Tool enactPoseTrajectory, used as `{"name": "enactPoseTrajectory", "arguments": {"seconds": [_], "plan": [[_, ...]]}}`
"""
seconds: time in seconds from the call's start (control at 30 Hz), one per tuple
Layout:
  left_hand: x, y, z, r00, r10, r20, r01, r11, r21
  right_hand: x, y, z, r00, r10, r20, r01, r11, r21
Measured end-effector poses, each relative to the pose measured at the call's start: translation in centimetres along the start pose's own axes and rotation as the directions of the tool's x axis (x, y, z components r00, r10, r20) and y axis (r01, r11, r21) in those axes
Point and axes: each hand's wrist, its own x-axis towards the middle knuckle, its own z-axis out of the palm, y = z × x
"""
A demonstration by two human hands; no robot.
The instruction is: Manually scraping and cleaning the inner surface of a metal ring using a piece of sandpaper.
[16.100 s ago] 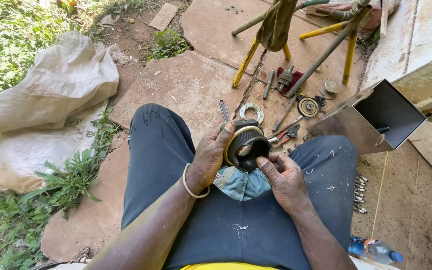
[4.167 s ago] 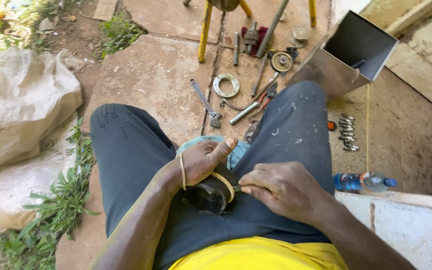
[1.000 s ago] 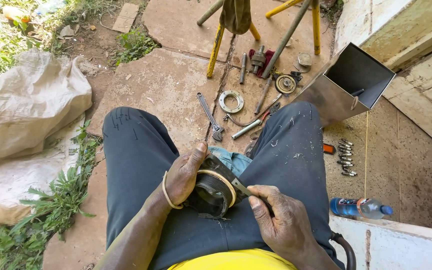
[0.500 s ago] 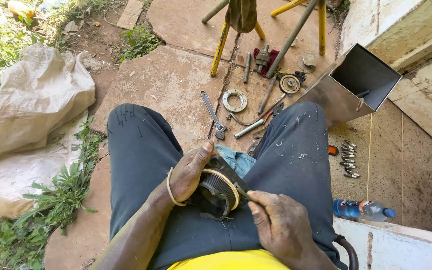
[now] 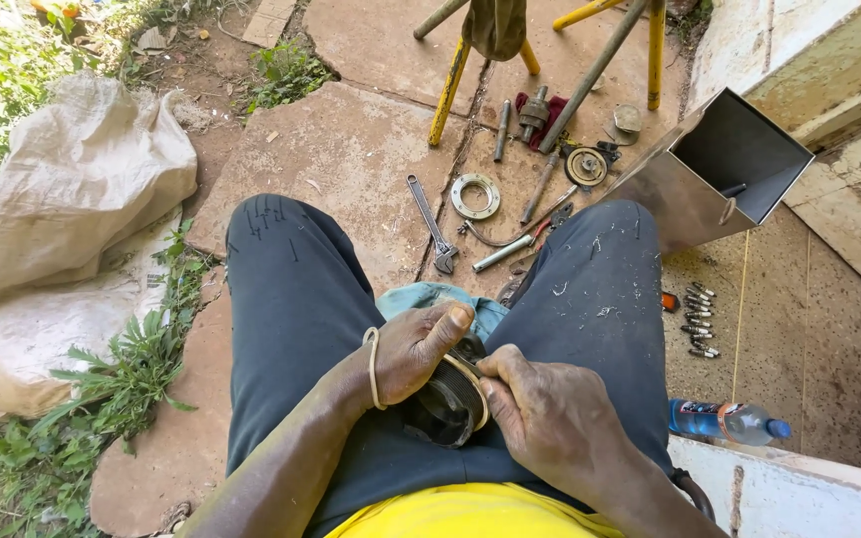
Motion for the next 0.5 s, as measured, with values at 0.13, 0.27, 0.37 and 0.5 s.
{"name": "enactPoseTrajectory", "arguments": {"seconds": [0.13,0.27,0.37,0.5], "plan": [[0.4,0.2,-0.3,0.991,-0.135,-0.007,0.134,0.985,-0.113,1.0,1.5,-1.2,0.948,0.220,0.229,-0.203,0.975,-0.096],[0.2,0.6,-1.6,0.932,-0.359,0.049,0.361,0.911,-0.200,-0.1,3.4,-2.0,0.901,0.367,0.231,-0.398,0.911,0.105],[0.5,-0.3,-0.7,0.951,-0.297,0.088,0.308,0.937,-0.165,-1.6,4.2,-1.5,0.930,0.338,0.145,-0.366,0.892,0.264],[0.0,-0.1,-0.9,0.985,-0.172,0.012,0.153,0.842,-0.517,-3.6,4.3,-1.2,0.959,0.280,-0.042,-0.259,0.928,0.266]]}}
